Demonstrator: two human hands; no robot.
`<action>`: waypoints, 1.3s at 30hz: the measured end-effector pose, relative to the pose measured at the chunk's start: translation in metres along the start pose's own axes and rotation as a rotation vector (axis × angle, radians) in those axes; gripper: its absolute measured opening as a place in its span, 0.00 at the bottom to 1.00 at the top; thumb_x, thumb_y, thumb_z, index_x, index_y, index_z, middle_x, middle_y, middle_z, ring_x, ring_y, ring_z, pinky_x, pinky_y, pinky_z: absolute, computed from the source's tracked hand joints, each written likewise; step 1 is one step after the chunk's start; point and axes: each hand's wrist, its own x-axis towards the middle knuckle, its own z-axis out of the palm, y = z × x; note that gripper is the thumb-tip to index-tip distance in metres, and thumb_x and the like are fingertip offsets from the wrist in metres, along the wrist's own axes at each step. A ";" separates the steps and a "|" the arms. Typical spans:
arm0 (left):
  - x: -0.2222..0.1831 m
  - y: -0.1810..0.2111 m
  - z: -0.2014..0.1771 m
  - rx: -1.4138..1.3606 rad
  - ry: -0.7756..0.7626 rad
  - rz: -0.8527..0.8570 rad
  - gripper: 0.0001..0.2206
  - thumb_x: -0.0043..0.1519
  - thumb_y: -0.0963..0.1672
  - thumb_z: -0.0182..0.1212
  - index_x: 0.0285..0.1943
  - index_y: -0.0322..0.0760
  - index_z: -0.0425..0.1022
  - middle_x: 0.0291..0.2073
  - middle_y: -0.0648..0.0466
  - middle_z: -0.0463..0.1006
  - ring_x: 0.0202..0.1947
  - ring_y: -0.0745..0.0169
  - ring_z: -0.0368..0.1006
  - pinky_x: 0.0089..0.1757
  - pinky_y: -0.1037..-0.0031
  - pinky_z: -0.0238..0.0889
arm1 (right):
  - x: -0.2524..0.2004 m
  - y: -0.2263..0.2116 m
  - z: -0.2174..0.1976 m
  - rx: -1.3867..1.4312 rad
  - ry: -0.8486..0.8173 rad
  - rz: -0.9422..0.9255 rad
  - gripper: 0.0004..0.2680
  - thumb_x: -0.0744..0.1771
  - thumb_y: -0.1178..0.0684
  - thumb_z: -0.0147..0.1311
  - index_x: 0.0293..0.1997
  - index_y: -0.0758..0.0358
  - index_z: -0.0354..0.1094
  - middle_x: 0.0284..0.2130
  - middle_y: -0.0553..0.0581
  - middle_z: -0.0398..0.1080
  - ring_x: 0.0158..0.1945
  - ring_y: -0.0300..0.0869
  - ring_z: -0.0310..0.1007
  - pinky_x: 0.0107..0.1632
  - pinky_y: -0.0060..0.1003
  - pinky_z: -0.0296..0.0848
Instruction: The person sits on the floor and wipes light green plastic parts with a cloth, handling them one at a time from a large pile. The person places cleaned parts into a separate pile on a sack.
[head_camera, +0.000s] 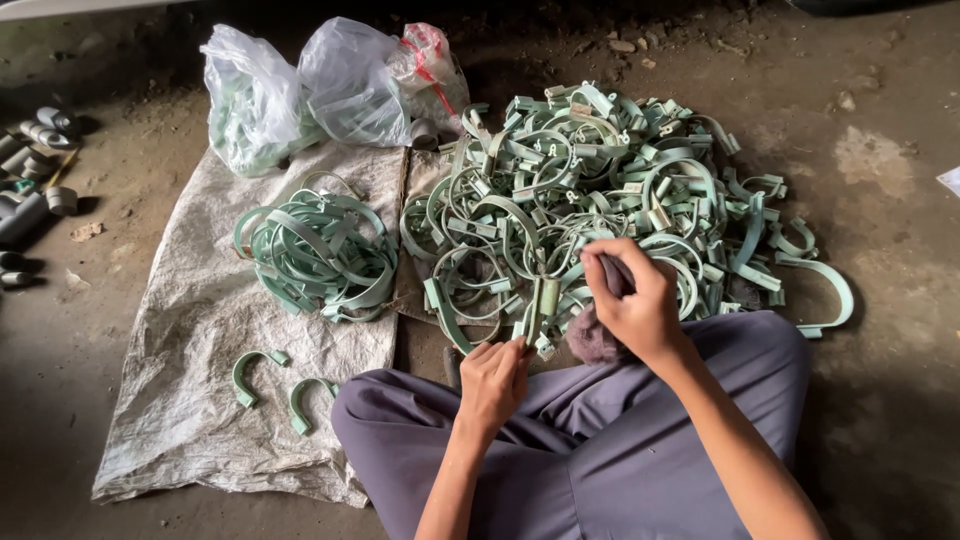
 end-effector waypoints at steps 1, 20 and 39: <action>0.002 0.000 0.000 -0.002 -0.002 0.001 0.08 0.68 0.43 0.54 0.43 0.35 0.76 0.19 0.55 0.72 0.16 0.58 0.70 0.24 0.72 0.65 | -0.014 0.005 0.004 -0.001 0.002 0.002 0.02 0.67 0.62 0.58 0.40 0.62 0.75 0.28 0.57 0.77 0.33 0.49 0.81 0.38 0.38 0.77; 0.016 0.040 0.010 -0.406 0.194 0.108 0.12 0.68 0.36 0.42 0.44 0.26 0.75 0.35 0.42 0.74 0.32 0.39 0.72 0.40 0.53 0.70 | -0.051 0.015 0.027 0.490 -0.289 0.465 0.04 0.68 0.57 0.57 0.44 0.63 0.70 0.19 0.54 0.76 0.27 0.33 0.71 0.38 0.30 0.72; 0.047 0.054 -0.016 -0.675 0.311 -0.043 0.11 0.66 0.33 0.49 0.38 0.20 0.81 0.33 0.38 0.77 0.36 0.34 0.80 0.46 0.47 0.73 | -0.035 0.013 0.044 0.213 0.103 0.218 0.02 0.65 0.61 0.64 0.37 0.65 0.75 0.29 0.60 0.78 0.37 0.46 0.81 0.40 0.39 0.77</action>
